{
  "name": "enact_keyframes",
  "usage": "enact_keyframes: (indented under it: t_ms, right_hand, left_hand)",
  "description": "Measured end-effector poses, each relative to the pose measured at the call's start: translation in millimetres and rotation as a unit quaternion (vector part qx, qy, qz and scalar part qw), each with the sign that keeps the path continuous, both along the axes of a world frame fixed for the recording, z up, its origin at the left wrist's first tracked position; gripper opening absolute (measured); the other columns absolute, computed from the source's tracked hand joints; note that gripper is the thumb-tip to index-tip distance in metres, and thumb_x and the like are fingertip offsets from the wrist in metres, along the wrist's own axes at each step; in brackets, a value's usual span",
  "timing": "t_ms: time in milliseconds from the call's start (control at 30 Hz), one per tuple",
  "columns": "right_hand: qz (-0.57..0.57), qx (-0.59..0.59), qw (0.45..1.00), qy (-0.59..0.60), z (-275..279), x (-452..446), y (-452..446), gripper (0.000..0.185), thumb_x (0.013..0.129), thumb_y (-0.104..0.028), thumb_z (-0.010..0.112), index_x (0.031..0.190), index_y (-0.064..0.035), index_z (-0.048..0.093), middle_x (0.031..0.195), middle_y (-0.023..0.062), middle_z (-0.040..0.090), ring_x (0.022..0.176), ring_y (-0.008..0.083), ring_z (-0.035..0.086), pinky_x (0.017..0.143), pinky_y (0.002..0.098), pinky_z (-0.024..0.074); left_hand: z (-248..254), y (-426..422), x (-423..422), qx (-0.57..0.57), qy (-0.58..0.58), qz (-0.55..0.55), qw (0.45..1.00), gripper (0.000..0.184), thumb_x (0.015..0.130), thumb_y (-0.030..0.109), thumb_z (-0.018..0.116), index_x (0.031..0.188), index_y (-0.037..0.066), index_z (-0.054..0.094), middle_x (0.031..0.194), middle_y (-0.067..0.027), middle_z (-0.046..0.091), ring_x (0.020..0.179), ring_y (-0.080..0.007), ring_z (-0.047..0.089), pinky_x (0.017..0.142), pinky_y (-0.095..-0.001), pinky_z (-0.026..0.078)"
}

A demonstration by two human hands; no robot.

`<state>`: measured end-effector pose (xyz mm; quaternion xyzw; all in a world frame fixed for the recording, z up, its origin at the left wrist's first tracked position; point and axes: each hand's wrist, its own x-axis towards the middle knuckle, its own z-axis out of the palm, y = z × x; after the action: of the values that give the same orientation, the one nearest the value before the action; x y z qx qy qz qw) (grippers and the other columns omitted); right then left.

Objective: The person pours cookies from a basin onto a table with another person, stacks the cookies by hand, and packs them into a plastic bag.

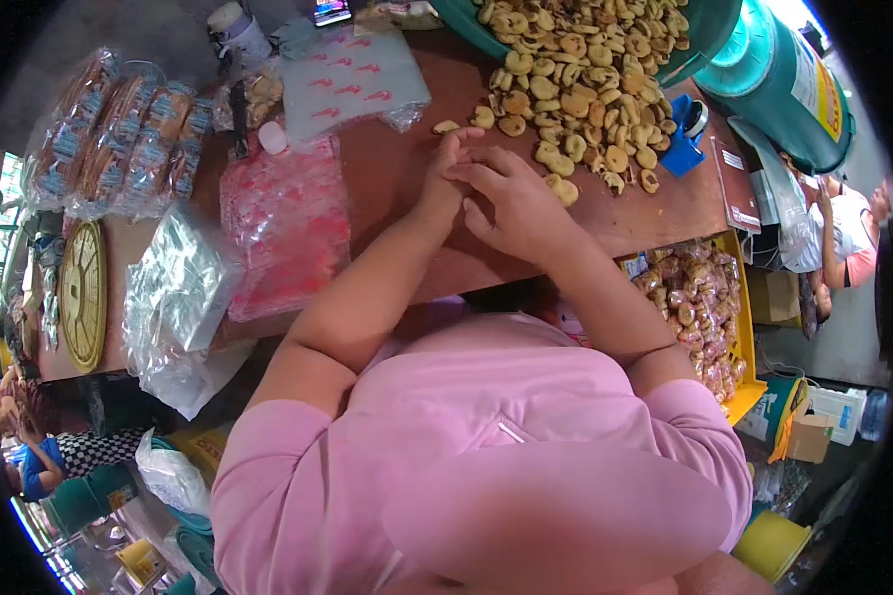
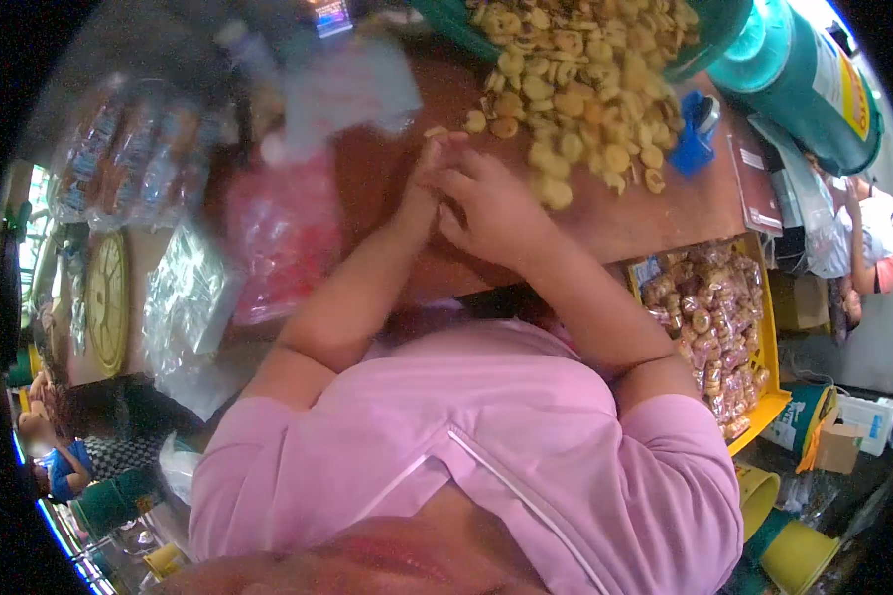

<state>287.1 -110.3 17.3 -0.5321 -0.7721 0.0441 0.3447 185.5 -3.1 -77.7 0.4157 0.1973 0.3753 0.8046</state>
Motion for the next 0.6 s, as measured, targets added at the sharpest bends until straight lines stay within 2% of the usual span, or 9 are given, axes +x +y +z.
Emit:
enact_keyframes:
  t_ms: [67,167,267,367,467,567,600]
  right_hand:
    - [0.014,-0.053,0.998,-0.008,2,4,8,0.044,0.076,-0.003,0.066,0.119,-0.0088,0.065,0.111,0.0175,0.060,0.106,0.0376,0.059,0.091,0.0437,0.0512]
    - [0.034,-0.059,0.998,0.005,-7,12,14,0.044,0.074,-0.004,0.067,0.118,-0.0087,0.065,0.109,0.0173,0.060,0.105,0.0382,0.059,0.091,0.0436,0.0512]
    - [0.021,-0.037,0.999,0.000,3,7,5,0.045,0.073,-0.001,0.066,0.117,-0.0083,0.066,0.106,0.0167,0.061,0.103,0.0382,0.060,0.089,0.0442,0.0516]
    - [0.023,-0.058,0.998,-0.005,2,8,4,0.045,0.073,-0.002,0.066,0.117,-0.0084,0.067,0.108,0.0177,0.061,0.100,0.0378,0.062,0.087,0.0441,0.0526]
    - [0.013,-0.098,0.995,-0.008,-4,12,8,0.043,0.074,-0.003,0.066,0.117,-0.0069,0.067,0.110,0.0187,0.061,0.098,0.0384,0.063,0.084,0.0436,0.0534]
    - [0.037,-0.082,0.996,0.006,-8,19,12,0.041,0.075,-0.002,0.065,0.115,-0.0065,0.067,0.111,0.0192,0.062,0.095,0.0381,0.064,0.080,0.0423,0.0537]
    - [0.038,-0.080,0.996,0.009,-5,18,11,0.041,0.075,-0.002,0.064,0.115,-0.0063,0.067,0.111,0.0190,0.062,0.095,0.0380,0.064,0.079,0.0424,0.0537]
  left_hand:
    - [17,-7,-2,0.050,0.076,0.014,0.996,0.037,0.096,0.009,0.056,0.131,0.006,0.046,0.121,-0.0099,0.057,0.111,-0.0178,0.057,0.093,-0.0325,0.049]
    - [3,-3,1,0.100,0.127,-0.014,0.987,0.038,0.096,0.006,0.053,0.133,0.004,0.045,0.126,-0.0111,0.055,0.115,-0.0197,0.055,0.100,-0.0338,0.046]
    - [-11,3,-1,0.131,0.116,-0.033,0.984,0.040,0.097,0.005,0.051,0.136,0.003,0.042,0.130,-0.0121,0.054,0.119,-0.0206,0.054,0.102,-0.0330,0.045]
    - [2,-5,-4,0.128,0.053,-0.064,0.988,0.041,0.097,0.003,0.049,0.137,0.004,0.042,0.133,-0.0126,0.052,0.121,-0.0203,0.053,0.102,-0.0327,0.045]
    - [18,-6,-7,0.129,0.105,-0.078,0.983,0.044,0.096,0.000,0.048,0.139,0.004,0.041,0.136,-0.0125,0.051,0.122,-0.0197,0.052,0.101,-0.0323,0.046]
    - [18,-10,-8,0.216,0.154,-0.056,0.963,0.048,0.095,-0.002,0.050,0.141,0.005,0.039,0.136,-0.0116,0.050,0.121,-0.0191,0.052,0.099,-0.0325,0.047]
    - [16,-8,-8,0.201,0.131,-0.072,0.968,0.049,0.094,-0.003,0.050,0.141,0.005,0.039,0.136,-0.0113,0.050,0.121,-0.0193,0.052,0.099,-0.0325,0.047]
